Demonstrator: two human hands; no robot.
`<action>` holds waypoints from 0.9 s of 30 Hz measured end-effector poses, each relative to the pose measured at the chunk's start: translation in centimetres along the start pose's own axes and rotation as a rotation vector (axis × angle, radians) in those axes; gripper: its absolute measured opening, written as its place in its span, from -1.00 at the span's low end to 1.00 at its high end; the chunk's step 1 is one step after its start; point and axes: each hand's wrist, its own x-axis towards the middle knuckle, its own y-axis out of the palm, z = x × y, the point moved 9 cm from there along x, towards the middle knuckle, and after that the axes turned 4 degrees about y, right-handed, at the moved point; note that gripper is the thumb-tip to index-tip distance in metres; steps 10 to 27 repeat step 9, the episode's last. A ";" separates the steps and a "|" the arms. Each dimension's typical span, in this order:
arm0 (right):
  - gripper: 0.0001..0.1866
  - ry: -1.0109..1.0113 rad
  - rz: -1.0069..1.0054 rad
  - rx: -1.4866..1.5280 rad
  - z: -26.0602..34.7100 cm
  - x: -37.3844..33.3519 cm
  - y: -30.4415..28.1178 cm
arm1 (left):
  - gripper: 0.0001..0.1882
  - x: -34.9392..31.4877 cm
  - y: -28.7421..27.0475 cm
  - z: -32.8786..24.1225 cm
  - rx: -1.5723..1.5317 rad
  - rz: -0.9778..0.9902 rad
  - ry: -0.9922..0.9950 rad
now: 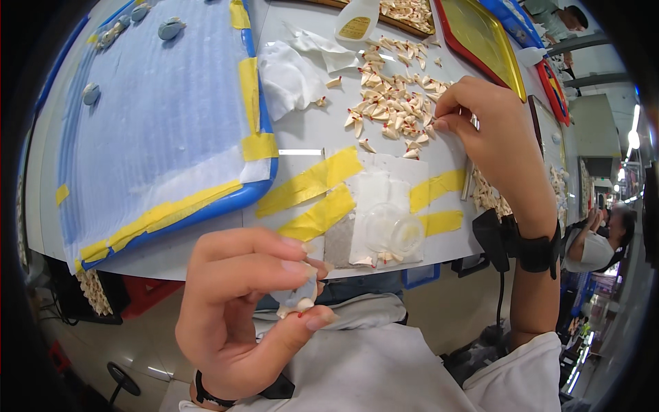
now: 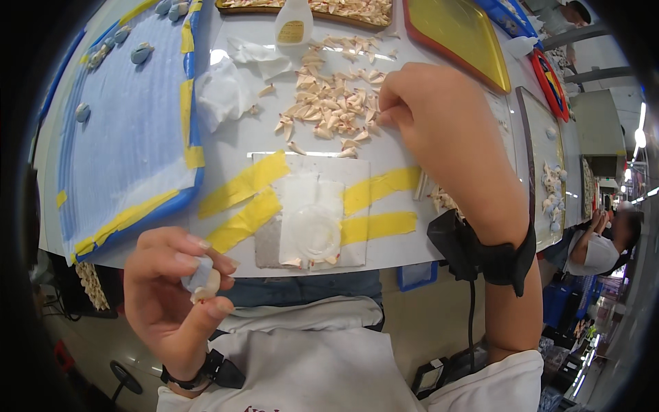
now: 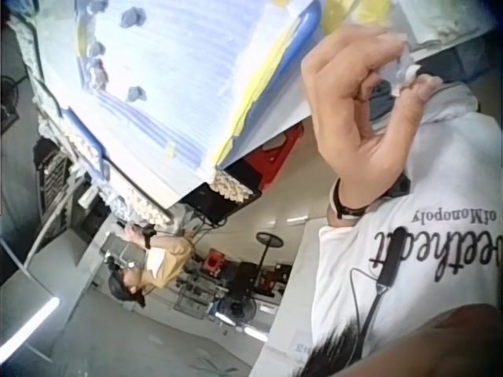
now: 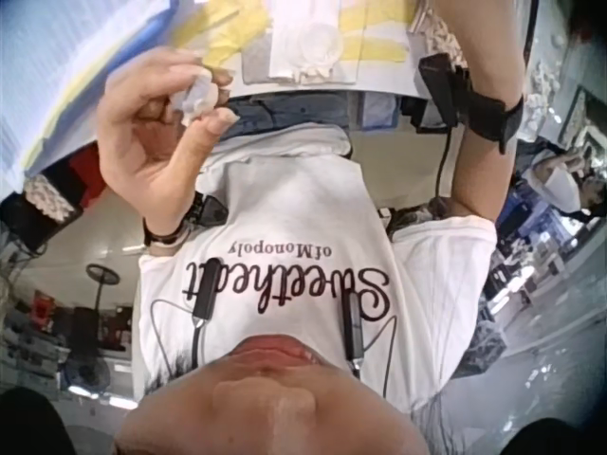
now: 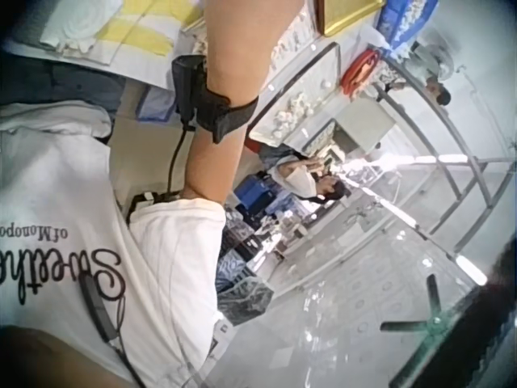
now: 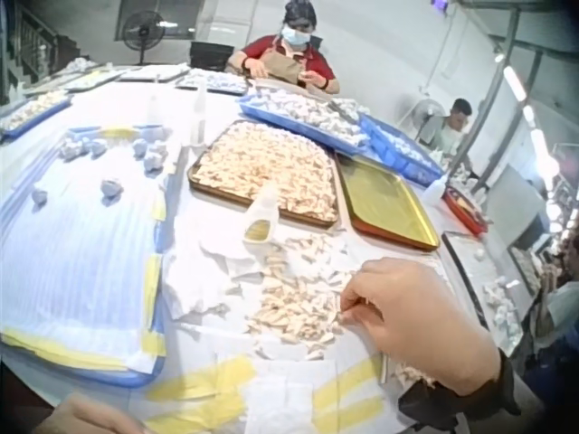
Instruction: The person assembles small figurines by hand, picking up small white petal-like pieces and attaching them to the heads of blue figures. The person works at a table with trays of parts and finished figures, handling the items one at a time.
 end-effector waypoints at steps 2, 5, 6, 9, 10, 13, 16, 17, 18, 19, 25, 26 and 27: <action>-0.94 -0.011 0.006 -0.006 0.1 0.0 0.1 | -0.58 -0.1 -0.1 0.0 -0.088 0.026 0.001; -0.93 -0.006 0.019 -0.015 -0.1 -0.1 0.2 | -0.59 0.0 -0.3 0.1 -0.075 0.026 -0.022; -0.92 -0.030 0.019 -0.038 -0.1 -0.1 0.2 | -0.59 -0.1 -0.2 0.1 -0.076 0.031 -0.030; -0.88 -0.033 0.065 -0.136 0.0 -0.4 0.4 | -0.59 -0.1 -0.1 0.1 -0.079 0.045 -0.041; -0.88 -0.033 0.065 -0.136 0.0 -0.4 0.4 | -0.59 -0.1 -0.1 0.1 -0.079 0.045 -0.041; -0.88 -0.033 0.065 -0.136 0.0 -0.4 0.4 | -0.59 -0.1 -0.1 0.1 -0.079 0.045 -0.041; -0.88 -0.033 0.065 -0.136 0.0 -0.4 0.4 | -0.59 -0.1 -0.1 0.1 -0.079 0.045 -0.041; -0.88 -0.033 0.065 -0.136 0.0 -0.4 0.4 | -0.59 -0.1 -0.1 0.1 -0.079 0.045 -0.041; -0.88 -0.033 0.065 -0.136 0.0 -0.4 0.4 | -0.59 -0.1 -0.1 0.1 -0.079 0.045 -0.041; -0.88 -0.033 0.065 -0.136 0.0 -0.4 0.4 | -0.59 -0.1 -0.1 0.1 -0.079 0.045 -0.041; -0.88 -0.033 0.065 -0.136 0.0 -0.4 0.4 | -0.59 -0.1 -0.1 0.1 -0.079 0.045 -0.041; -0.88 -0.033 0.065 -0.136 0.0 -0.4 0.4 | -0.59 -0.1 -0.1 0.1 -0.079 0.045 -0.041; -0.88 -0.033 0.065 -0.136 0.0 -0.4 0.4 | -0.59 -0.1 -0.1 0.1 -0.079 0.045 -0.041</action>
